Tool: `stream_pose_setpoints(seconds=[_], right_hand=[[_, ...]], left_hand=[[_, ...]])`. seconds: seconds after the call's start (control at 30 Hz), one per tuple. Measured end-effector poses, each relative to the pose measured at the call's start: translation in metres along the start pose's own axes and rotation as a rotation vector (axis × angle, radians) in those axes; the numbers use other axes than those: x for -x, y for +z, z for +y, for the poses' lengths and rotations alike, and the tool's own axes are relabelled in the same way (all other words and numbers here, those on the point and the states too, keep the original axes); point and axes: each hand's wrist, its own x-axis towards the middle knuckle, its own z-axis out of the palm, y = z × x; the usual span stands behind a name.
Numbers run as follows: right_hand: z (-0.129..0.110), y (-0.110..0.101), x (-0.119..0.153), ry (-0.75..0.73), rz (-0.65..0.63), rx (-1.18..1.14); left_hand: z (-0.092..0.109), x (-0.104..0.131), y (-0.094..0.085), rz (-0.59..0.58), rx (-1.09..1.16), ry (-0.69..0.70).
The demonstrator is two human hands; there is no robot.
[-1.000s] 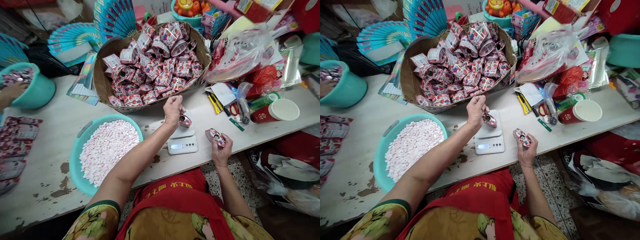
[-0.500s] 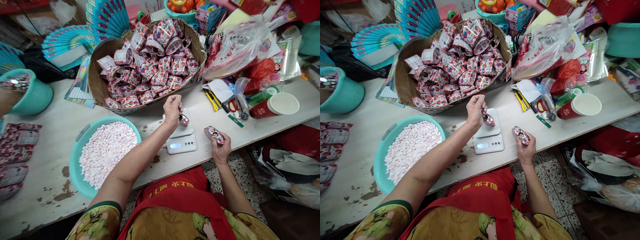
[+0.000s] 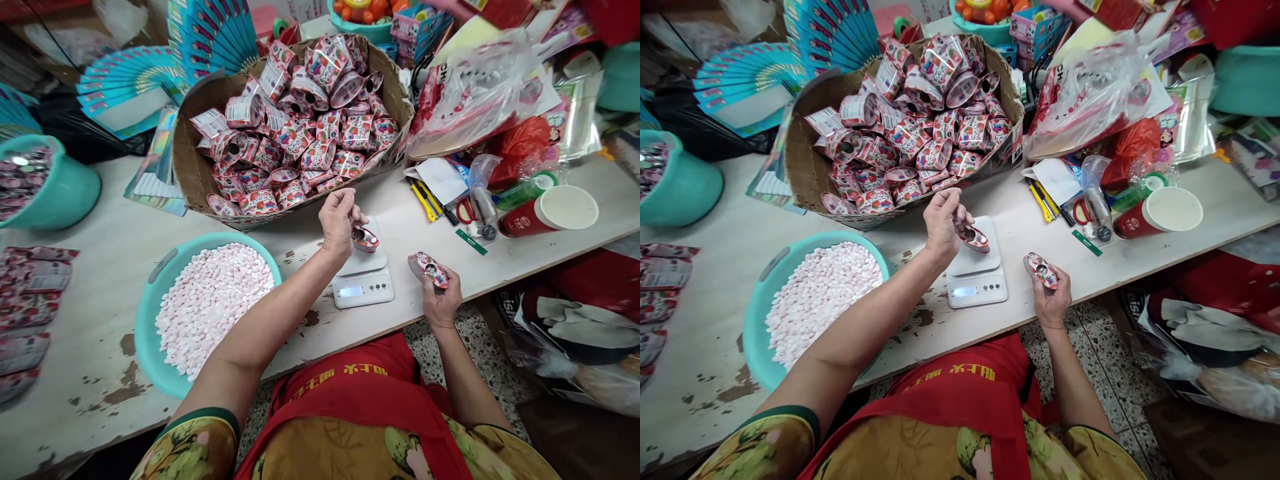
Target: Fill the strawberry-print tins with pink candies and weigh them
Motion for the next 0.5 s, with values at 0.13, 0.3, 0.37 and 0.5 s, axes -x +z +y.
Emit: stream_pose_setpoints(seconds=[0.13, 0.3, 0.37, 0.5], right_hand=[[0.000, 0.000, 0.001, 0.029, -0.013, -0.002], [0.000, 0.000, 0.000, 0.021, -0.003, 0.013], [0.001, 0.000, 0.000, 0.012, 0.000, 0.015], [0.000, 0.000, 0.000, 0.011, 0.003, 0.019]], left_hand=[[-0.003, 0.000, 0.000, 0.019, 0.000, 0.017], [-0.003, 0.002, 0.002, 0.023, -0.002, -0.007], [-0.001, 0.001, 0.002, 0.011, 0.010, -0.009], [0.008, -0.003, -0.008, 0.015, -0.058, -0.017]])
